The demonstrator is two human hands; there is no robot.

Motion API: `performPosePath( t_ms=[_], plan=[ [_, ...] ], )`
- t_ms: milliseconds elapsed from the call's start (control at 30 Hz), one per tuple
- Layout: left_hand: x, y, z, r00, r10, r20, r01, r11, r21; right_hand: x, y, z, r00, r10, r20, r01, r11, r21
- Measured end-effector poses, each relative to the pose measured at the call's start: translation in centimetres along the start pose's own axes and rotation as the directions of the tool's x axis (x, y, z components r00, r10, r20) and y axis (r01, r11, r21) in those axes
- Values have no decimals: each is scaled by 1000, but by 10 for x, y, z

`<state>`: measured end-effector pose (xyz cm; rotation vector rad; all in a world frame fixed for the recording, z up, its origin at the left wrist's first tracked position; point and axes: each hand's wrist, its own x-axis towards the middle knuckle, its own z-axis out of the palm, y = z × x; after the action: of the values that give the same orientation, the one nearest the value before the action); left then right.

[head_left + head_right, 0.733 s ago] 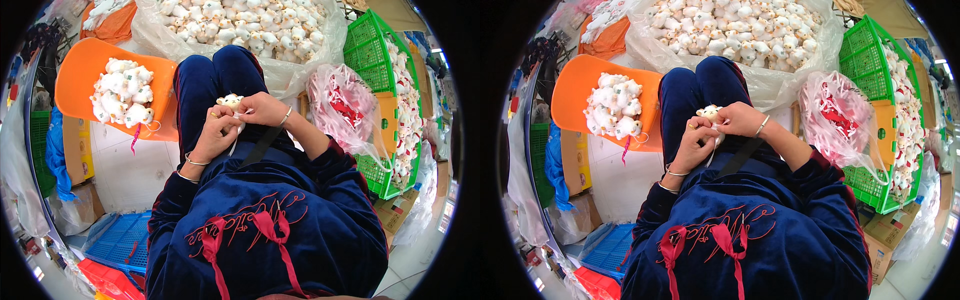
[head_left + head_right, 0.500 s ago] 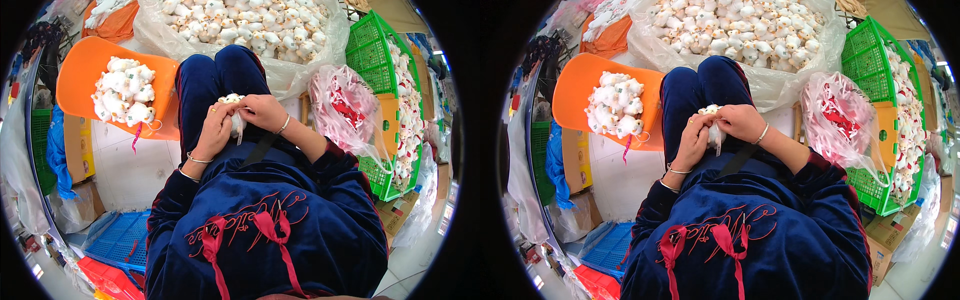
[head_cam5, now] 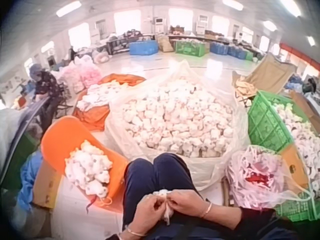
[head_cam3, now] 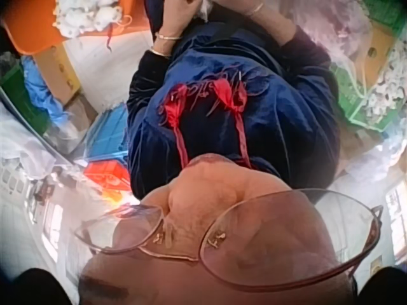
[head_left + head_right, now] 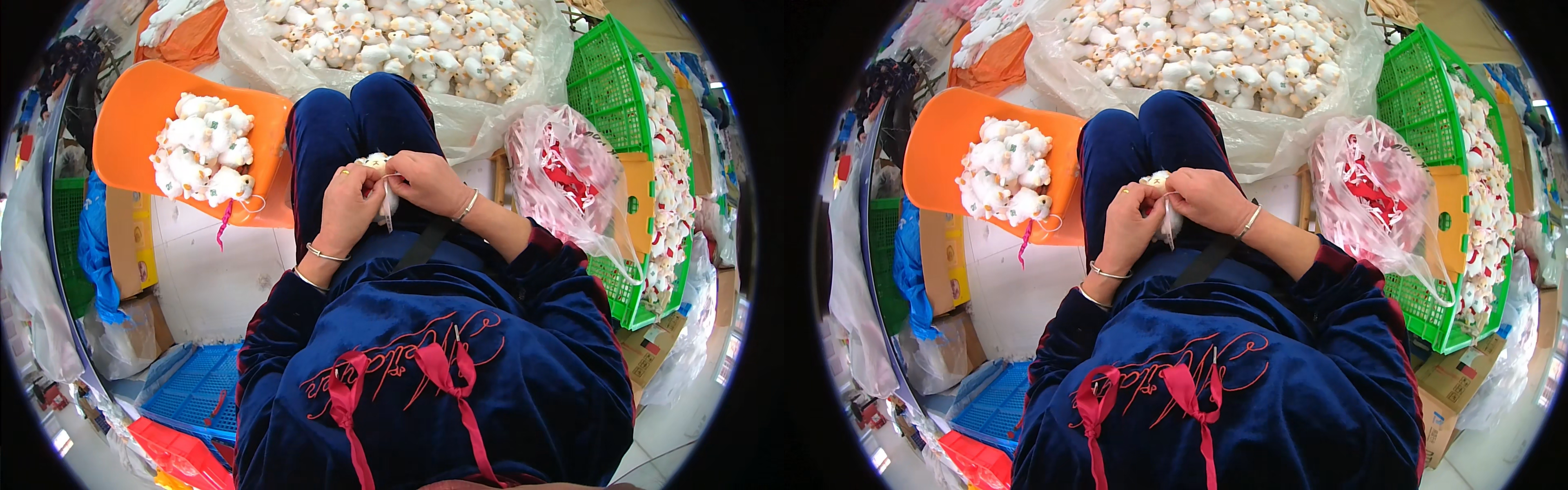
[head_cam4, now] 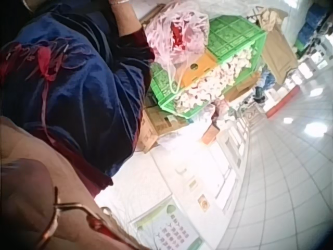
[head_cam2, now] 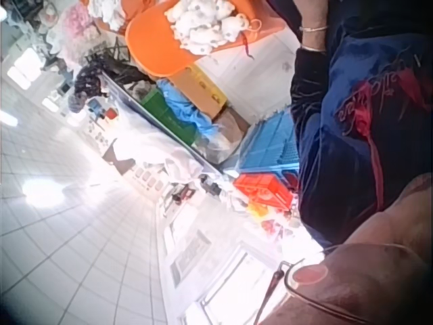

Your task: The person ties a red ribbon around the neck of a small white plush toy. They adjust the ribbon and tie a bow, then place the finished toy on an orange tray.

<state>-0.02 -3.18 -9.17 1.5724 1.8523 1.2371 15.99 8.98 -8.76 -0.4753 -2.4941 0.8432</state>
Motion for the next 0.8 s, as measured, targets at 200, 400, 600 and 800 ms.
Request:
performPosePath(
  t_ms=[200, 400, 600, 800],
  plan=[
    [1, -2, -2, 998, 68, 10, -67, 997, -40, -1, -5, 2, 997, 81, -10, -82, 996, -32],
    [-3, 1, -4, 994, -110, 18, 111, 974, -196, -3, -11, 15, 983, 51, -177, -48, 999, 22],
    [6, 2, -12, 998, 44, 47, -42, 998, -50, -5, -8, 18, 979, -12, -204, 28, 996, 79],
    [4, -1, -9, 995, 101, 11, -101, 995, 4, -9, -10, 17, 991, 35, -127, -19, 991, 129]
  ],
)
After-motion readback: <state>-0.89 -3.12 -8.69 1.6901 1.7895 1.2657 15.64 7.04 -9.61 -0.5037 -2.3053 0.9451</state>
